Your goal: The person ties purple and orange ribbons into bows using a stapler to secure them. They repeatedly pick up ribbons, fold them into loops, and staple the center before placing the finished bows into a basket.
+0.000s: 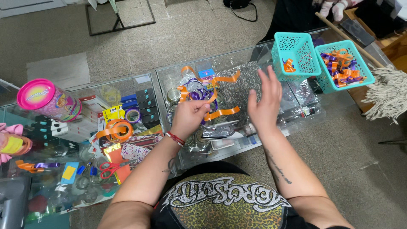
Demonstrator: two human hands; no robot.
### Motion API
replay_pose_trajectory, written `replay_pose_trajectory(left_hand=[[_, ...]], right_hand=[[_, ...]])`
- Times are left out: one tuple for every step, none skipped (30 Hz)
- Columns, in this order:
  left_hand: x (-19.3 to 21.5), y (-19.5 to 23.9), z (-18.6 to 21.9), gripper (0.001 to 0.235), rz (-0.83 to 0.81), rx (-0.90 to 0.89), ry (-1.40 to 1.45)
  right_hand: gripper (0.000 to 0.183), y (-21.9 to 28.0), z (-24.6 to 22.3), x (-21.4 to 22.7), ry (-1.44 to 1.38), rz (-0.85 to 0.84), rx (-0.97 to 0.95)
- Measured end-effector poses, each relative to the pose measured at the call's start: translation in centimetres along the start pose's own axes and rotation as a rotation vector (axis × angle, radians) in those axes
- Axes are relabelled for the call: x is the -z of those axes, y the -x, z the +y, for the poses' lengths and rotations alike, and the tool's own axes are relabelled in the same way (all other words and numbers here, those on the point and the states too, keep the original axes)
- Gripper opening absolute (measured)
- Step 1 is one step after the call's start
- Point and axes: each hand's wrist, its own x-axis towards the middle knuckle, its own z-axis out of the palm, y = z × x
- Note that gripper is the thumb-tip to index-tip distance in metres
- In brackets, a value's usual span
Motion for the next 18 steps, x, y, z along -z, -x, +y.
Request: replay_pose_trajectory(left_hand=[[-0.3,0.3,0.8,0.015,0.003,-0.003,0.001],[-0.6,0.6,1.5,0.015,-0.021,0.049,0.133],[-0.8,1.1,2.2,0.017,-0.046,0.105,0.263],[-1.7,0.6,1.4,0.017,-0.043,0.105,0.263],[-2.6,0.2,0.4,0.017,-0.072,0.1,0.401],[-3.4,-0.2,-0.5,0.02,-0.101,0.093,0.539],[-3.3,0.0,-0.3,0.02,-0.096,0.091,0.537],[-3.2,0.3,-0.2,0.022,-0.087,0.071,0.576],[-3.1,0.5,0.0,0.024,-0.077,0.052,0.616],[-2.8,0.6,0.0,0.024,-0.072,0.05,0.615],[-2.6,0.8,0.1,0.023,-0.089,0.072,0.629],[-2.4,1.0,0.1,0.023,-0.107,0.093,0.644],[-2.4,1.1,0.1,0.023,-0.102,0.093,0.644],[-2.3,1.2,0.1,0.022,-0.104,0.103,0.649],[-2.2,1.4,0.1,0.022,-0.106,0.114,0.653],[-2.0,1.5,0.4,0.022,-0.1,0.115,0.652],[-1.8,1.5,0.7,0.021,-0.098,0.068,0.613],[-1.7,1.5,1.1,0.021,-0.095,0.021,0.573]], right_hand=[[0.058,0.8,-0.1,-0.8,0.0,0.002,0.004],[0.061,1.6,-0.2,-1.6,0.004,-0.072,0.168],[0.063,2.6,-0.4,-2.5,0.007,-0.148,0.33],[0.063,2.8,-0.5,-2.9,0.005,-0.148,0.333],[0.048,3.2,-0.7,-3.3,-0.053,-0.136,0.375],[0.033,3.5,-1.0,-3.8,-0.112,-0.124,0.417],[0.033,3.6,-0.9,-3.8,-0.116,-0.122,0.421],[0.032,3.6,-0.9,-3.8,-0.141,-0.121,0.402],[0.032,3.7,-0.8,-3.7,-0.165,-0.122,0.383],[0.032,3.5,-0.6,-3.8,-0.169,-0.122,0.387],[0.032,3.5,-0.5,-3.9,-0.168,-0.104,0.388],[0.033,3.4,-0.3,-3.9,-0.166,-0.087,0.388],[0.033,3.1,-0.2,-3.9,-0.17,-0.088,0.391],[0.032,2.8,-0.2,-3.9,-0.181,-0.074,0.402],[0.032,2.5,-0.2,-3.9,-0.194,-0.061,0.411],[0.032,2.6,0.3,-4.3,-0.199,-0.063,0.413],[0.031,2.6,0.9,-4.6,-0.198,-0.043,0.403],[0.031,2.5,1.4,-4.9,-0.197,-0.024,0.393]])
